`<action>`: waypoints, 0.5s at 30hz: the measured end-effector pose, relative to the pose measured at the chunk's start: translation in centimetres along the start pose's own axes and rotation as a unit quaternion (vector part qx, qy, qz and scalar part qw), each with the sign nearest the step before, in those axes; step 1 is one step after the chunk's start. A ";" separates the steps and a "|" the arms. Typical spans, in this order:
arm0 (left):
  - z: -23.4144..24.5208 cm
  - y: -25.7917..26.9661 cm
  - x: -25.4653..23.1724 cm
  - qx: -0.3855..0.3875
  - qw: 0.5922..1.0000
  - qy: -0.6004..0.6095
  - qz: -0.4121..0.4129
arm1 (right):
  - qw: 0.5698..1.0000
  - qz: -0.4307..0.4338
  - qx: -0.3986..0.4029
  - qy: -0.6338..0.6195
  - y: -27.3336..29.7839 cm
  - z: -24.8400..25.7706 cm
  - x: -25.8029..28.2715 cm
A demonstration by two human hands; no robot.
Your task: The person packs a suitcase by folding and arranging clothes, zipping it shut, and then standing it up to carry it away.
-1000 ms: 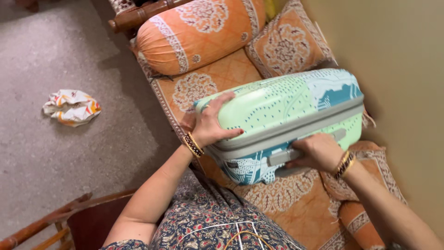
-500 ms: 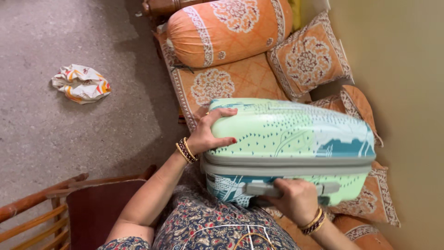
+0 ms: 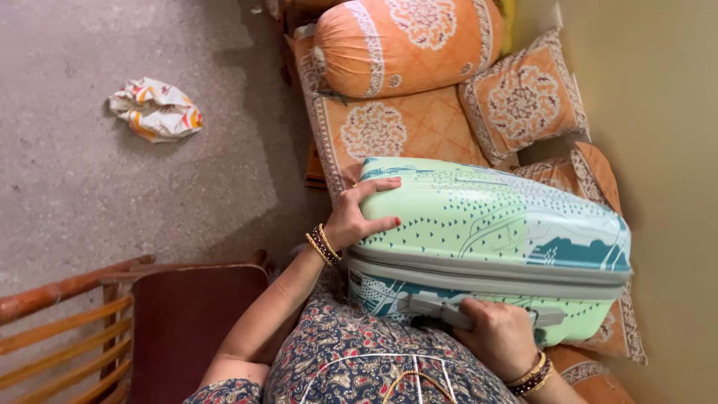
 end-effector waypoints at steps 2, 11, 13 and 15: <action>1.3 1.3 0.0 -0.022 1.000 -0.002 0.004 | 0.997 0.058 -0.040 0.030 -0.7 1.8 1.6; 8.9 8.4 -1.3 -0.188 0.982 0.011 0.016 | 0.987 0.118 0.050 0.094 -5.5 3.0 7.2; 10.5 10.3 -1.3 -0.233 0.972 -0.012 0.043 | 0.983 0.129 0.080 0.106 -6.7 2.2 7.9; 11.5 12.0 -1.5 -0.264 0.963 -0.037 0.042 | 0.976 0.145 0.111 0.121 -8.0 1.0 8.6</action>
Point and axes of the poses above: each hand's wrist, its own y-axis away from the middle knuckle, its own z-axis out of the back of the hand, x = y × z, the point moved 6 cm from there along -y, towards the middle knuckle, and after that the axes turned 2 degrees about -x, right-handed, at the moved point
